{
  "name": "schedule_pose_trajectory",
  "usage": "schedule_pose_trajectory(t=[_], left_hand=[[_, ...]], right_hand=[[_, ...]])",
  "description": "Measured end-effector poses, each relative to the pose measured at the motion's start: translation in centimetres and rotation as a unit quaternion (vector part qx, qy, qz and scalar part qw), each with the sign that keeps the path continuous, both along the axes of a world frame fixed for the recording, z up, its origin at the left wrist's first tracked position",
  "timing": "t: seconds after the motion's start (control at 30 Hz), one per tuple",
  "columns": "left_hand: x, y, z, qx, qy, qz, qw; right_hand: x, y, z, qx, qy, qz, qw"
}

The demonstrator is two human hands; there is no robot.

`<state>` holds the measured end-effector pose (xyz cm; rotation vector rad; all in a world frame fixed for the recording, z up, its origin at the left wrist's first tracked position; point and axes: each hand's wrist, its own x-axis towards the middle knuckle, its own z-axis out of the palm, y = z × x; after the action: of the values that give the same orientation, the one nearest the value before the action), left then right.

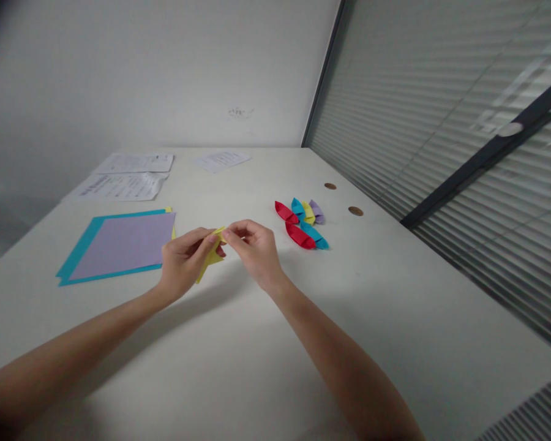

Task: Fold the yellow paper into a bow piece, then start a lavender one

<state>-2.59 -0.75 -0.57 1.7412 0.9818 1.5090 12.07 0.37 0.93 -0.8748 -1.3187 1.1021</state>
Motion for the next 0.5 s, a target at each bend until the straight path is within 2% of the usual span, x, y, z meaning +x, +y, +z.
schedule_pose_trajectory(t=[0.2, 0.5], left_hand=[[0.21, -0.16, 0.12, -0.044, -0.039, -0.012, 0.998], [0.12, -0.07, -0.19, -0.013, -0.043, -0.022, 0.999]], right_hand=[[0.15, 0.13, -0.27, 0.046, -0.025, -0.009, 0.999], [0.31, 0.05, -0.04, 0.034, -0.029, -0.007, 0.999]])
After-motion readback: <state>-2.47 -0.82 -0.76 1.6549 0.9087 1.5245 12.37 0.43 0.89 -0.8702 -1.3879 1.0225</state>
